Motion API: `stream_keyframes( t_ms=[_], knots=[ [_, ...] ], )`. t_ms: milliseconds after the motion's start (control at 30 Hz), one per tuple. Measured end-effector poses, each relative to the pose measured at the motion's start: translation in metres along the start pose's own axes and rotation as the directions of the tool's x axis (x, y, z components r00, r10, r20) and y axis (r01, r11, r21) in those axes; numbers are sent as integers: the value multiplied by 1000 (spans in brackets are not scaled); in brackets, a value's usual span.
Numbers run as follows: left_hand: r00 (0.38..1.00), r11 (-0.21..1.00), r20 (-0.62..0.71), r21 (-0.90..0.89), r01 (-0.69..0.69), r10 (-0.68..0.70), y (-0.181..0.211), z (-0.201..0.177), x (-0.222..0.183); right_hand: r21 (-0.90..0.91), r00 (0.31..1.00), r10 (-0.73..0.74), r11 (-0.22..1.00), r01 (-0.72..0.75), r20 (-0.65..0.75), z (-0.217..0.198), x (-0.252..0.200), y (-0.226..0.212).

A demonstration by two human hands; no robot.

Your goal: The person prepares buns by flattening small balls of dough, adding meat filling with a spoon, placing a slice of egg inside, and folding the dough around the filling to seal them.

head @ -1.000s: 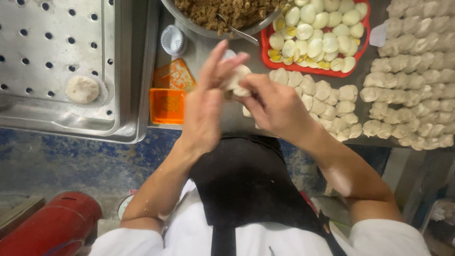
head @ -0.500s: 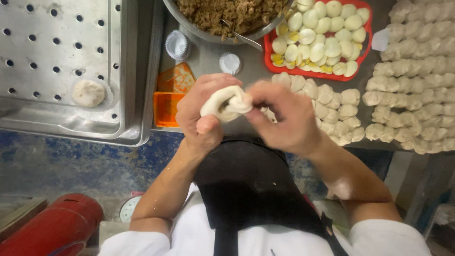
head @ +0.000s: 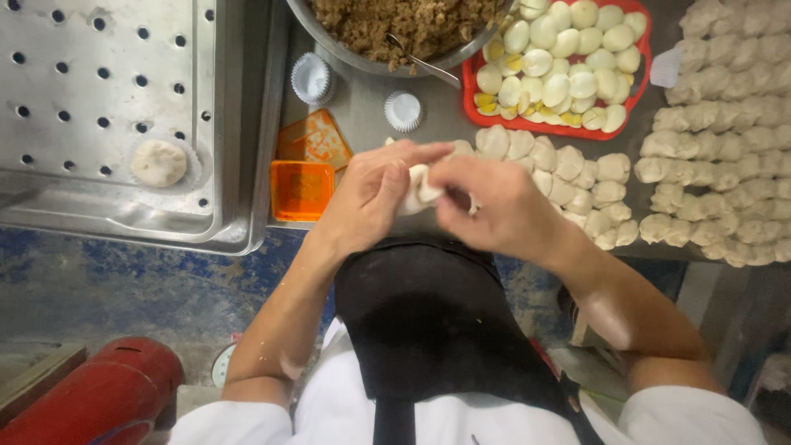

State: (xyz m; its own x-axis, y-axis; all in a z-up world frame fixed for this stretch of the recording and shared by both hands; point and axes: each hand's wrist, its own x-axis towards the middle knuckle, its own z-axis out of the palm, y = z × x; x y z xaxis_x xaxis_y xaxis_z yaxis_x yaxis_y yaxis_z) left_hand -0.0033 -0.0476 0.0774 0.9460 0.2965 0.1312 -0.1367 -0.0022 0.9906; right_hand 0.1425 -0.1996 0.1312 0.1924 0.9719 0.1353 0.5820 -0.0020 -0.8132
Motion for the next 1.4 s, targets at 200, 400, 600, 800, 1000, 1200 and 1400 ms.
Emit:
stream_keyframes(
  t_ms=[200,400,600,800,1000,1200,1400],
  knots=[
    [998,986,-65,-167,-2,-9,-23,4,-3,229,954,299,927,-297,27,9,-2,20],
    [971,929,-194,-366,58,-138,-48,18,-5,85,948,252,967,-240,-193,15,-8,35],
    [953,869,-104,-448,211,-285,-47,12,-10,78,975,203,977,-196,-90,13,-8,27],
    [954,919,-67,-296,262,-293,-32,11,-6,34,978,188,982,-186,-95,12,-10,18],
    [932,926,-76,-169,338,-354,-45,19,-16,-238,992,96,965,-113,-81,23,-20,23],
    [946,966,-198,-49,252,-257,-77,47,-46,-67,980,199,978,-198,10,46,-43,35],
    [872,913,-271,-102,396,-408,-110,58,-50,-106,966,257,962,-253,22,56,-57,59]
  ],
)
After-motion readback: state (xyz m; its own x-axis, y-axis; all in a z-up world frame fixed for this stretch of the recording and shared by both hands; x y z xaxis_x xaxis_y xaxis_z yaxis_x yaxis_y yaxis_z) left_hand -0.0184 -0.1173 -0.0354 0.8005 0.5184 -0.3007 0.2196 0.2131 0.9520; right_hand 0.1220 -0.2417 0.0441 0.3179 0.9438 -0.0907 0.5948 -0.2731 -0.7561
